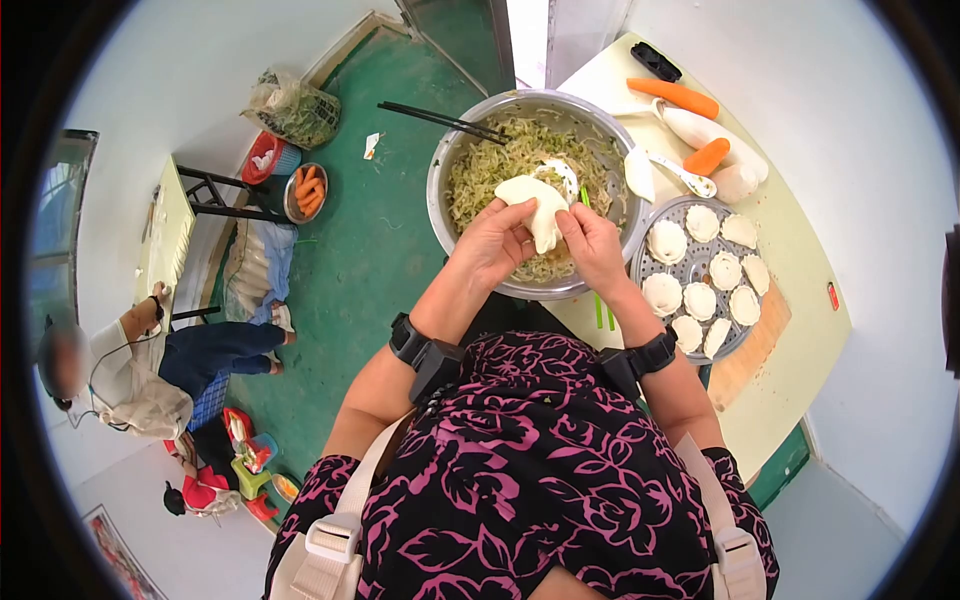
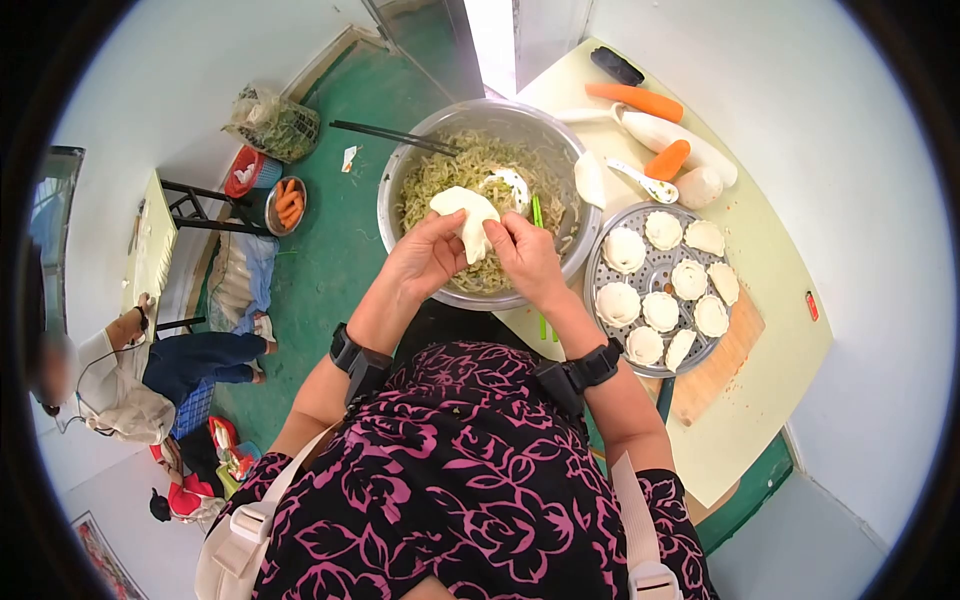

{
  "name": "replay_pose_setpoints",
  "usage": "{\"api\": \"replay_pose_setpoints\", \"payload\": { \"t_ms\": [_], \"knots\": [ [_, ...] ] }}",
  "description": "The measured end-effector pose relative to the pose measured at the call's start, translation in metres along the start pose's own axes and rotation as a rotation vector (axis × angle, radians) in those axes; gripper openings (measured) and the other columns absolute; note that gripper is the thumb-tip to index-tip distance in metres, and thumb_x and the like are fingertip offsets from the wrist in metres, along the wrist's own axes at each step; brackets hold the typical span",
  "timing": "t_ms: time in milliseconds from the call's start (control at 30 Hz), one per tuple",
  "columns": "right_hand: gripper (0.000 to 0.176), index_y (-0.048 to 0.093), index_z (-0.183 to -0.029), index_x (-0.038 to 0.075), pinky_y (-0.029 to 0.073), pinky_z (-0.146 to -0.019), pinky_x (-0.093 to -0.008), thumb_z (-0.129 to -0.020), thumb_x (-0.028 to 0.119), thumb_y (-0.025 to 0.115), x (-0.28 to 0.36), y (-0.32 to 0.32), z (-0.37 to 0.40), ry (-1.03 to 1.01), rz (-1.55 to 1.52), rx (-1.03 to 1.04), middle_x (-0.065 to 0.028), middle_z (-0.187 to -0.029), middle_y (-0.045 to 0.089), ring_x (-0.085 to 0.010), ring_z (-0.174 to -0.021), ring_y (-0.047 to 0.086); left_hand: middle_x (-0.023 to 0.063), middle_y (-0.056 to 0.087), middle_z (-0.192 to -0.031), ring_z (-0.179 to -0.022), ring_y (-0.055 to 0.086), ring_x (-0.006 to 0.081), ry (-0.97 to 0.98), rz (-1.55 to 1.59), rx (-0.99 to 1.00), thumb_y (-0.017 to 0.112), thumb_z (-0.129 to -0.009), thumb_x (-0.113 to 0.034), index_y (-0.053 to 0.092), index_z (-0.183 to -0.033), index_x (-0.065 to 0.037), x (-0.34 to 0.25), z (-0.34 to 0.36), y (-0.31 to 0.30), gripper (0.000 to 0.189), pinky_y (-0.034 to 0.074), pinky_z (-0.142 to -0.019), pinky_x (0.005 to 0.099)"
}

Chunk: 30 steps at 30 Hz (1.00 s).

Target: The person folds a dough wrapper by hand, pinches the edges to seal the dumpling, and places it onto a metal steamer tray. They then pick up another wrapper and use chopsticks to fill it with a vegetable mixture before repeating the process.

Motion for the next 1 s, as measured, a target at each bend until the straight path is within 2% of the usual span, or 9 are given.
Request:
{"api": "replay_pose_setpoints", "payload": {
  "t_ms": [267,367,467,567,667,1000],
  "knots": [
    [0.027,0.047,-0.065,0.0,0.034,-0.043,-0.0315,-0.081,0.02,0.052,0.013,0.002,-0.002,-0.064,0.194,-0.06,-0.0154,-0.051,0.045,-0.026,-0.042,0.041,0.0045,0.055,-0.098,-0.086,0.056,0.0154,0.081,-0.066,-0.035,0.053,-0.081,-0.011,0.046,-0.106,-0.008,-0.003,-0.005,0.0,0.026,0.048,-0.072,0.0288],
    [0.027,0.047,-0.065,0.0,0.034,-0.043,-0.031,-0.082,0.021,0.052,0.013,-0.002,0.001,-0.042,0.175,-0.016,-0.0138,-0.05,0.044,-0.0221,-0.042,0.043,0.005,0.056,-0.097,-0.086,0.056,0.0151,0.08,-0.061,-0.057,0.053,-0.081,-0.011,0.046,-0.106,-0.008,-0.007,-0.002,0.002,0.026,0.048,-0.072,0.0284],
    [0.028,0.048,-0.066,0.001,0.034,-0.043,-0.0294,-0.082,0.022,0.053,0.01,-0.013,0.004,-0.011,-0.091,-0.093,-0.0107,-0.049,0.043,-0.0162,-0.043,0.04,0.0049,0.056,-0.097,-0.085,0.057,0.0146,0.068,-0.041,-0.063,0.054,-0.08,-0.011,0.046,-0.106,-0.007,-0.009,-0.002,0.001,0.027,0.049,-0.071,0.0286],
    [0.028,0.049,-0.067,0.001,0.034,-0.044,-0.0276,-0.083,0.024,0.052,-0.009,-0.013,0.0,0.037,0.022,-0.104,-0.0079,-0.05,0.043,-0.0127,-0.046,0.038,0.0053,0.056,-0.098,-0.085,0.057,0.0146,0.024,-0.011,-0.023,0.054,-0.08,-0.01,0.046,-0.107,-0.006,-0.007,-0.002,-0.002,0.028,0.049,-0.07,0.0289],
    [0.028,0.05,-0.069,0.001,0.034,-0.045,-0.0272,-0.083,0.025,0.052,-0.003,-0.01,0.004,-0.034,0.025,-0.007,-0.0079,-0.051,0.044,-0.0135,-0.047,0.039,0.0057,0.057,-0.096,-0.084,0.057,0.014,-0.032,-0.025,0.023,0.053,-0.081,-0.012,0.046,-0.105,-0.006,-0.005,-0.002,-0.003,0.025,0.048,-0.071,0.0278],
    [0.029,0.048,-0.066,0.002,0.036,-0.044,-0.0311,-0.082,0.026,0.052,0.006,-0.002,0.004,-0.123,0.117,-0.002,-0.0136,-0.052,0.045,-0.0249,-0.045,0.044,0.0047,0.057,-0.094,-0.082,0.057,0.013,-0.029,-0.06,0.008,0.052,-0.081,-0.009,0.046,-0.104,-0.006,0.001,-0.003,-0.001,0.024,0.048,-0.071,0.0267]
  ]
}}
Point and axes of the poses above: each hand's wrist, its own z-axis away from the middle knuckle, its own y-axis out of the palm, x = y × z, the point moved 2 cm from there along -z, towards the middle knuckle
